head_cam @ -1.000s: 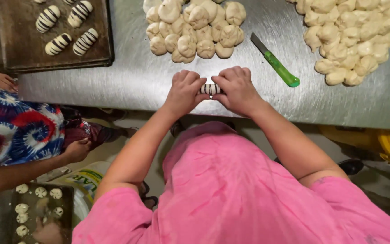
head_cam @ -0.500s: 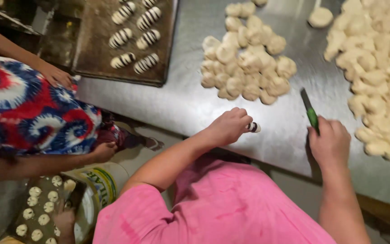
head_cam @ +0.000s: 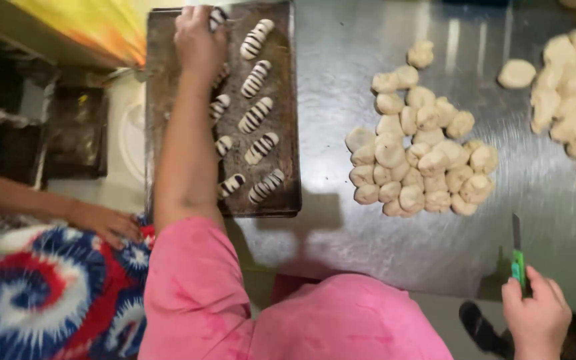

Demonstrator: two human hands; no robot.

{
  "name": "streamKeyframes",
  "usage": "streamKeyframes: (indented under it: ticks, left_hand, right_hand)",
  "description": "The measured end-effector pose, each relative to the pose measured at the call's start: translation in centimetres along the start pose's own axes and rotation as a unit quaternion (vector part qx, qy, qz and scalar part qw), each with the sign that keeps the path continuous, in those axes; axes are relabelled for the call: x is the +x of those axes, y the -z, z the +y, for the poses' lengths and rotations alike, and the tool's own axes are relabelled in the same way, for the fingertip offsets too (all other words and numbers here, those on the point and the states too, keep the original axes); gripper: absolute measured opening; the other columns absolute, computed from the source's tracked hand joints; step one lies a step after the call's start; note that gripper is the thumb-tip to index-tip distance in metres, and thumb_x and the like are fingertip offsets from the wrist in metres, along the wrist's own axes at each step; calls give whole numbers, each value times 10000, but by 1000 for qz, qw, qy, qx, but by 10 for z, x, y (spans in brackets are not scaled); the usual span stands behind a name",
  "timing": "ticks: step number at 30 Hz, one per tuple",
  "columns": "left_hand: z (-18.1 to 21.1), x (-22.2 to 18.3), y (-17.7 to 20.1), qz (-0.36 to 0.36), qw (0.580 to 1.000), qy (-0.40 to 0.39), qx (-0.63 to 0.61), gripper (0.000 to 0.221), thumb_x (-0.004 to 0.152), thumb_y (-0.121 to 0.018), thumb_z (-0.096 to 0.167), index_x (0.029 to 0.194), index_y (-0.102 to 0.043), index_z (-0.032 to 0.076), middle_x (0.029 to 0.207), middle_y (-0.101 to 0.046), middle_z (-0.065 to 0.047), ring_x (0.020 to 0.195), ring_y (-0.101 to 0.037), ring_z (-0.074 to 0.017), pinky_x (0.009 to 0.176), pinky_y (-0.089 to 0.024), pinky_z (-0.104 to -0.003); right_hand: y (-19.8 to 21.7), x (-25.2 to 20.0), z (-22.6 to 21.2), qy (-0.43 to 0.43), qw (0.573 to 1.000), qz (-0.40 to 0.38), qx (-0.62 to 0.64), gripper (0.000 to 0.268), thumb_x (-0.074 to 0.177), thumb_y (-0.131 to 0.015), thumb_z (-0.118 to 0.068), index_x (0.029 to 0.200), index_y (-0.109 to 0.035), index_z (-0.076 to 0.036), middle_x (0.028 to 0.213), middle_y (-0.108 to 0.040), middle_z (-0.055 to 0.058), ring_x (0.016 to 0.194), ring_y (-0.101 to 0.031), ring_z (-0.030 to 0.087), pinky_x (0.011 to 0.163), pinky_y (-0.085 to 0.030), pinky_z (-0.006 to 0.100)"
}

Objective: Shaping small pieces of dough by flattening them, making decorative cuts with a knife, and rolling them into cylinders.

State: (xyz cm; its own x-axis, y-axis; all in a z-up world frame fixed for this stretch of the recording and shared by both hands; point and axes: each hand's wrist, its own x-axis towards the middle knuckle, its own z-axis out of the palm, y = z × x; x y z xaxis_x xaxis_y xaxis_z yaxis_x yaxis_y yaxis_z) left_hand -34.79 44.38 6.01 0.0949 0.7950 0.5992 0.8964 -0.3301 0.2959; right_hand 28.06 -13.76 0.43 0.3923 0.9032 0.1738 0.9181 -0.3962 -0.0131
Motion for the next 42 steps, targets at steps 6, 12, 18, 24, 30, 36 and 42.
streamKeyframes:
  ticks: [6, 12, 18, 24, 30, 36, 42]
  left_hand:
    - [83, 20, -13, -150, 960, 35, 235, 685, 968, -764, 428, 1501, -531, 66, 1439, -472, -191, 1198, -454, -384, 944, -473, -520]
    - [273, -21, -46, -479, 867, 23, -133, 577, 1013, -635, 394, 1486, -473, 104, 1478, -494, -225, 1281, -550, -339, 1021, -560, -432]
    - [289, -50, -184, -331, 927, -16, -175, 286, 821, -560, 331, 808, -734, 105, 907, -651, -257, 839, -651, -487, 727, -519, -548]
    - [406, -122, 11, -199, 921, 52, -331, 347, 990, -645, 151, 1334, -598, 145, 841, -705, 56, 680, -617, -38, 624, -578, -172]
    - [514, -339, 50, -465, 808, 37, -360, 325, 958, -626, 455, 892, -597, 138, 750, -722, -172, 722, -671, -409, 662, -459, -485]
    - [519, -384, 36, -120, 988, -66, -67, 131, 966, -665, 322, 916, -663, 201, 1189, -610, 3, 888, -709, -228, 717, -577, -307]
    - [546, -424, 67, -211, 939, -252, -98, 542, 1029, -602, 297, 1436, -552, -59, 1458, -570, -290, 1408, -502, -428, 1169, -367, -537]
  right_hand:
    - [46, -33, -31, -52, 997, 37, 42, 429, 942, -747, -109, 1336, -806, 52, 1186, -752, 161, 1049, -711, 306, 959, -563, 399]
    - [71, -25, -86, -33, 988, 45, 147, 377, 936, -709, -39, 1292, -752, 78, 1148, -723, 197, 1040, -689, 319, 954, -528, 403]
    - [73, -56, -75, -4, 974, 37, 222, 341, 920, -698, -9, 1243, -715, 100, 1132, -714, 210, 1032, -677, 322, 987, -515, 397]
    - [53, -89, 7, -76, 969, 53, 229, 368, 970, -717, -52, 1317, -755, 66, 1132, -716, 189, 1048, -667, 310, 968, -493, 388]
    - [76, -76, 64, 10, 964, 43, 262, 257, 974, -669, -3, 1206, -724, 92, 998, -684, 205, 915, -635, 358, 867, -484, 429]
    - [37, -77, 142, 75, 900, 33, 429, 320, 878, -772, 10, 1198, -760, 12, 960, -683, 184, 877, -683, 398, 747, -528, 451]
    - [27, -66, 151, 110, 857, -36, 502, 326, 877, -760, -31, 1201, -751, 9, 944, -681, 171, 870, -680, 352, 726, -516, 439]
